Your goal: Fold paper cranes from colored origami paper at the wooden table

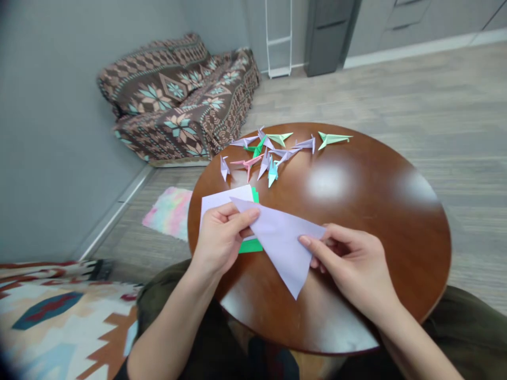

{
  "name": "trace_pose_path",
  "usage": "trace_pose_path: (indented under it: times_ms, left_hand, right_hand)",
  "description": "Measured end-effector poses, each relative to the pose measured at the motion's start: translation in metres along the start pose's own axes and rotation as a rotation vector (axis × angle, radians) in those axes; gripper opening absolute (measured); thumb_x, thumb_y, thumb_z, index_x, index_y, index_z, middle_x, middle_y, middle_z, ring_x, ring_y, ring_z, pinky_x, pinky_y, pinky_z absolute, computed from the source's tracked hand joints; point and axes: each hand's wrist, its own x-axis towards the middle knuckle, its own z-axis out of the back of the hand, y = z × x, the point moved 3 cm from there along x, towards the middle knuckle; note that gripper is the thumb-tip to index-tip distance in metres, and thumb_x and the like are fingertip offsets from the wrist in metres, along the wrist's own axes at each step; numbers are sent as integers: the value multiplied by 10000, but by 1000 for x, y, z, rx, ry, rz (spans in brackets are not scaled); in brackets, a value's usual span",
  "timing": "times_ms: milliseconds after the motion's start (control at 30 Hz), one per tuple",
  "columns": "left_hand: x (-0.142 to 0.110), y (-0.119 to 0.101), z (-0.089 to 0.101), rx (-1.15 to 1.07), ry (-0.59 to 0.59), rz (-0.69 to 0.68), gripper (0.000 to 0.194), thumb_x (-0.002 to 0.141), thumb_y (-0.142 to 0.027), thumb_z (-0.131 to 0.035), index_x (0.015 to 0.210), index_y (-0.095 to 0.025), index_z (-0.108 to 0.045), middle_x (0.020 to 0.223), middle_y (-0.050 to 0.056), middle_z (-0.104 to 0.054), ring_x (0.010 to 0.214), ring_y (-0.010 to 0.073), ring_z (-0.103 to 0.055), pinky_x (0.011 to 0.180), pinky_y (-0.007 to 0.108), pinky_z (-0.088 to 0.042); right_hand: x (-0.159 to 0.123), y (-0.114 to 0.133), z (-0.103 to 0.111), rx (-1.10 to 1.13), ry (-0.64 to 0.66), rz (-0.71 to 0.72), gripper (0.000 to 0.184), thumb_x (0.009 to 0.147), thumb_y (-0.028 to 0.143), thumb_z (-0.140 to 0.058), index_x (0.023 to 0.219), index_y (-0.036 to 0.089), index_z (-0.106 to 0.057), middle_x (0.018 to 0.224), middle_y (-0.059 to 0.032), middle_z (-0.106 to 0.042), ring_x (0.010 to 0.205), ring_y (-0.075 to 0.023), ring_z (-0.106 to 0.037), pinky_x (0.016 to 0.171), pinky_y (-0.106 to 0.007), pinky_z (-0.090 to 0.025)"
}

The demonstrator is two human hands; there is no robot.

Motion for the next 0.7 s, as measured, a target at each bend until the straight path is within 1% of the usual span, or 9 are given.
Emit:
trace_pose_path:
  times_ms: [133,267,367,533,700]
  left_hand:
    - [0,1,1,23,4,-14,269,682,-327,-952,818,-131,-829,813,84,-824,706,198,-770,746,318,-650]
    - [0,0,1,30,17,-38,250,696,-322,-947,836,-146,-837,834,78,-831,711,188,-772,748,305,-648]
    - [-1,-1,1,41,44,-72,210,721,-313,-938,850,-177,-843,856,66,-837,732,184,-781,754,295,-643]
    - [-4,-3,2,84,51,-106,212,736,-339,-928,877,-203,-847,818,57,-829,830,244,-807,772,326,-647]
    - [-4,-5,2,110,60,-134,243,750,-355,-916,915,-194,-838,821,59,-828,813,246,-804,796,348,-651]
  right_hand:
    - [0,-1,1,0,-16,-5,409,873,490,-790,577,223,-700,498,-9,-638,433,-134,-537,455,-263,-414]
    - [0,-1,2,-8,1,25,407,873,492,-790,573,232,-700,497,-10,-630,432,-143,-536,445,-277,-418]
    - [-1,1,3,-12,-52,36,396,875,491,-789,578,244,-698,531,-25,-635,464,-162,-539,463,-308,-412]
    - [-3,8,3,-1,-106,109,410,893,437,-766,541,251,-669,555,-48,-624,498,-189,-546,466,-339,-414]
    - [-3,10,3,6,-121,148,386,880,418,-772,547,256,-661,558,-55,-621,501,-210,-551,468,-361,-417]
